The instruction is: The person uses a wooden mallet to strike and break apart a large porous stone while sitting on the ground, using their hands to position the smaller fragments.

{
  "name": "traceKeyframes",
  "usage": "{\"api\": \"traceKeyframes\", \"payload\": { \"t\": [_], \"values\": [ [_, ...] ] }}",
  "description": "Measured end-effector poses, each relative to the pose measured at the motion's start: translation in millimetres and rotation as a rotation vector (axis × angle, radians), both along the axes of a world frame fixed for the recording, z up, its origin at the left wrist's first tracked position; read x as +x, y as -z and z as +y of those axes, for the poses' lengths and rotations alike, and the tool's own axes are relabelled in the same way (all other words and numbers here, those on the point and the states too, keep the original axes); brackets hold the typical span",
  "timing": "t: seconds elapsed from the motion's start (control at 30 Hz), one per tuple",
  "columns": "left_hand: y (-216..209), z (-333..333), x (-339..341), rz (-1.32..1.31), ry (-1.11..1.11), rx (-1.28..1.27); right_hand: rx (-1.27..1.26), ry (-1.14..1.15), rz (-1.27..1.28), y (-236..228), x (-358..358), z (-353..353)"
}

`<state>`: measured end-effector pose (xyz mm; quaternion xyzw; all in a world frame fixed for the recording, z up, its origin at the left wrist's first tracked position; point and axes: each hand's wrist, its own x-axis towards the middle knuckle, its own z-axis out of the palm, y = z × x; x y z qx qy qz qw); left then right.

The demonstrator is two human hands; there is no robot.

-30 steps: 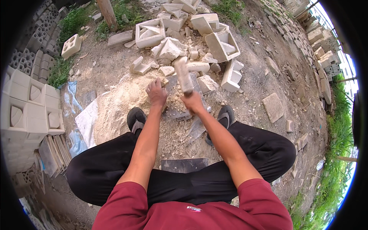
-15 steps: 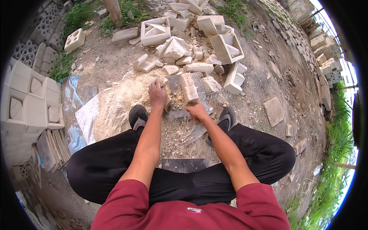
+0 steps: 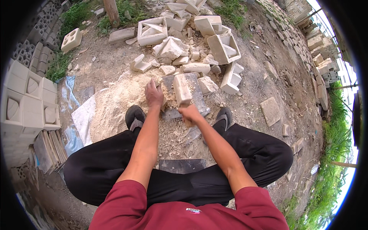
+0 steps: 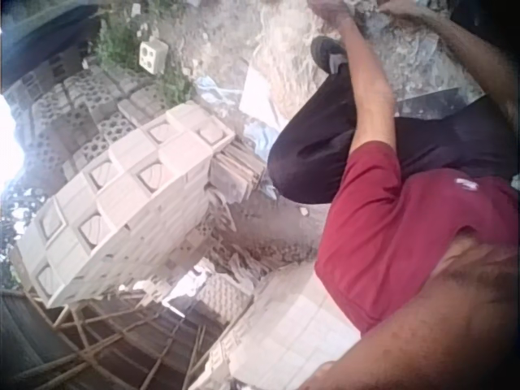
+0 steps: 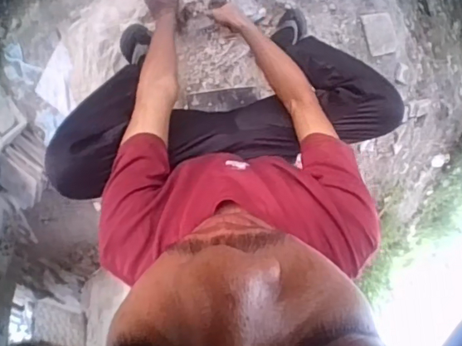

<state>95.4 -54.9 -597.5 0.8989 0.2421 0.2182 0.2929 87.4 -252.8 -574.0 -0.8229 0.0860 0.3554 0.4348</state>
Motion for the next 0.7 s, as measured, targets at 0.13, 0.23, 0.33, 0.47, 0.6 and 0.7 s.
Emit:
{"api": "traceKeyframes", "payload": {
  "t": [0.13,0.23,0.33,0.47,0.6,0.7],
  "values": [
    [10.9,22.2,-17.2,-0.032,0.019,0.037,0.182,0.009,0.033,-68.0,24.2,16.1],
    [11.3,23.3,-16.8,-0.034,0.007,0.032,0.157,0.042,-0.434,-59.8,20.7,14.8],
    [3.0,5.1,-4.6,-0.034,0.022,0.014,-0.156,-0.019,-0.630,-6.8,3.6,-17.6],
    [7.8,16.8,-15.7,0.002,0.018,0.031,0.101,0.109,0.046,-23.1,24.4,-14.8],
    [7.3,24.9,-19.8,0.018,0.023,-0.011,0.233,0.238,-0.105,-53.5,40.1,1.6],
    [3.7,18.1,-16.0,0.014,0.009,0.012,0.148,0.199,-0.390,-19.4,32.6,-10.3]
  ]
}}
